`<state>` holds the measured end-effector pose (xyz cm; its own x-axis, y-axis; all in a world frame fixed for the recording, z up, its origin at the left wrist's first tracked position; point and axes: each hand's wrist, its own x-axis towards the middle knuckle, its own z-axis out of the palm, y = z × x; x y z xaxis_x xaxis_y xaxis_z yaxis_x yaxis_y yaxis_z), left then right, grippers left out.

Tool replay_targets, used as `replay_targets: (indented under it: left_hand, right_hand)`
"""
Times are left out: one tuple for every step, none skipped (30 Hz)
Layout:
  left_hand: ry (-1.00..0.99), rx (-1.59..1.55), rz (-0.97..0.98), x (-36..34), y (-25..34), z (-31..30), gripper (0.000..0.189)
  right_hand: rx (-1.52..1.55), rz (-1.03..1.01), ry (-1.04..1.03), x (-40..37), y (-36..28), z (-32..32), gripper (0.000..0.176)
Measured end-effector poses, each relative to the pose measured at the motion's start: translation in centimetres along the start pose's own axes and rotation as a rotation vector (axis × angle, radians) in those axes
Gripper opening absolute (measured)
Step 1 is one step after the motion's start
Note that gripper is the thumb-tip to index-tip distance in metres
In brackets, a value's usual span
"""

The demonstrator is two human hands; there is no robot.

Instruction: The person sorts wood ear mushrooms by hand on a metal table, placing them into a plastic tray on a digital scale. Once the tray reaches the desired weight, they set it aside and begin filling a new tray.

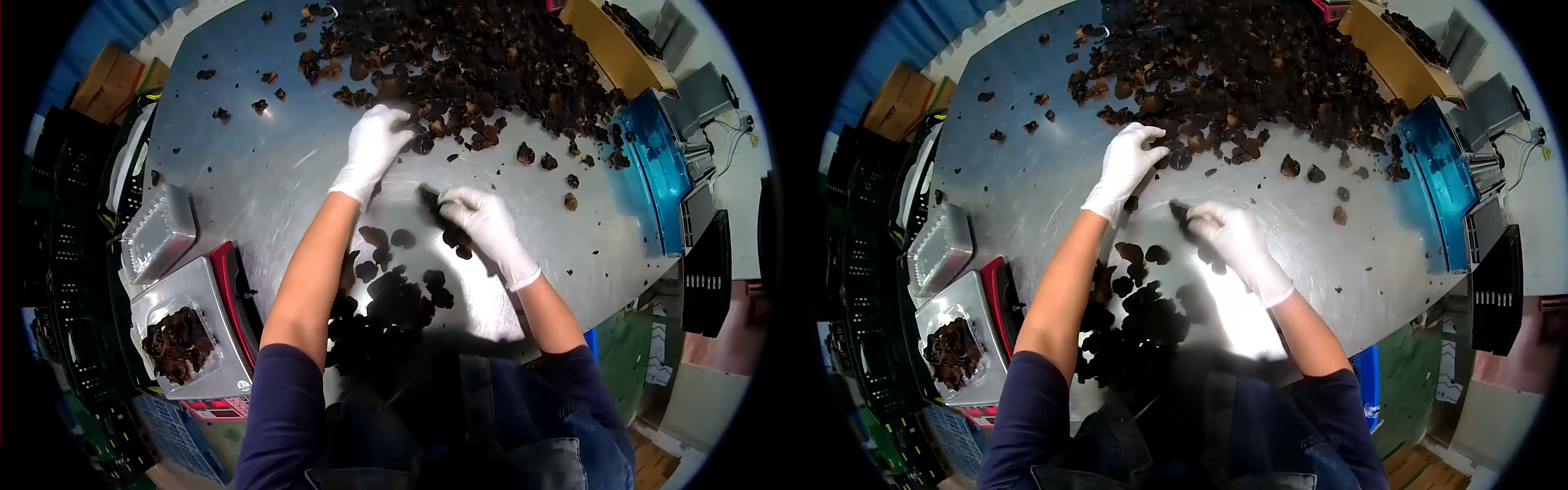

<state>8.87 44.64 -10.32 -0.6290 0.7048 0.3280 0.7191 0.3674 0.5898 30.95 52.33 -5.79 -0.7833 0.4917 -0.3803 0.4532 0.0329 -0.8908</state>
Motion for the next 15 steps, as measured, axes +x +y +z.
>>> replay_targets:
  left_hand:
    - [0.002, 0.066, 0.006, 0.3, 0.3, 0.5, 0.026]
    - [0.003, 0.132, 0.013, 0.8, 0.6, 0.7, 0.026]
    - [0.006, 0.128, 0.013, 1.4, 0.4, 1.3, 0.026]
    - [-0.029, 0.157, -0.054, 2.1, 0.2, 1.7, 0.023]
    - [-0.063, 0.187, -0.118, 2.7, -0.1, 2.0, 0.021]
    - [-0.056, 0.19, -0.115, 3.0, -0.4, 1.9, 0.021]
    - [-0.002, 0.118, -0.144, 3.2, -0.8, 1.7, 0.017]
    - [0.049, 0.047, -0.175, 3.4, -1.3, 1.5, 0.014]
    - [0.003, -0.217, -0.371, 3.6, -1.5, 0.8, 0.012]
    - [0.019, -0.35, -0.399, 3.1, -2.0, 0.0, 0.01]
    - [0.018, -0.493, -0.464, 3.1, -2.7, -0.3, 0.01]
    - [0.018, -0.636, -0.531, 3.0, -3.1, -0.9, 0.009]
    - [-0.009, -0.787, -0.54, 2.6, -3.6, -1.6, 0.009]
    - [-0.005, -0.78, -0.543, 2.3, -3.9, -2.1, 0.009]
    - [-0.014, -0.853, -0.577, 2.0, -3.7, -3.0, 0.009]
  right_hand:
    - [-0.001, -0.055, -0.097, 0.1, 1.4, -0.1, 0.019]
    - [-0.006, -0.053, -0.096, 0.1, 1.3, -0.1, 0.019]
    - [-0.061, -0.11, 0.0, 0.0, 0.1, 0.0, 0.018]
    - [-0.116, -0.168, 0.096, 0.2, -0.8, 0.0, 0.019]
    - [-0.167, -0.395, 0.207, 2.8, 1.0, -0.2, 0.021]
    - [-0.213, -0.335, 0.238, 4.7, 1.3, -0.5, 0.024]
    - [-0.304, -0.387, 0.269, 6.2, 1.0, -0.4, 0.026]
    - [-0.394, -0.436, 0.299, 7.4, 0.8, -0.2, 0.029]
    - [-0.391, -0.439, 0.297, 8.6, 0.5, 0.2, 0.029]
    - [-0.57, -0.475, 0.306, 9.6, 0.2, 0.6, 0.031]
    - [-0.749, -0.51, 0.313, 10.5, 0.0, 1.0, 0.034]
    - [-0.952, -0.572, 0.347, 11.2, 0.0, 1.6, 0.033]
    - [-0.98, -0.583, 0.373, 11.8, 0.3, 1.9, 0.028]
    - [-1.009, -0.593, 0.399, 12.3, 0.7, 2.3, 0.023]
    - [-0.958, -0.642, 0.439, 12.7, 1.1, 2.4, 0.019]
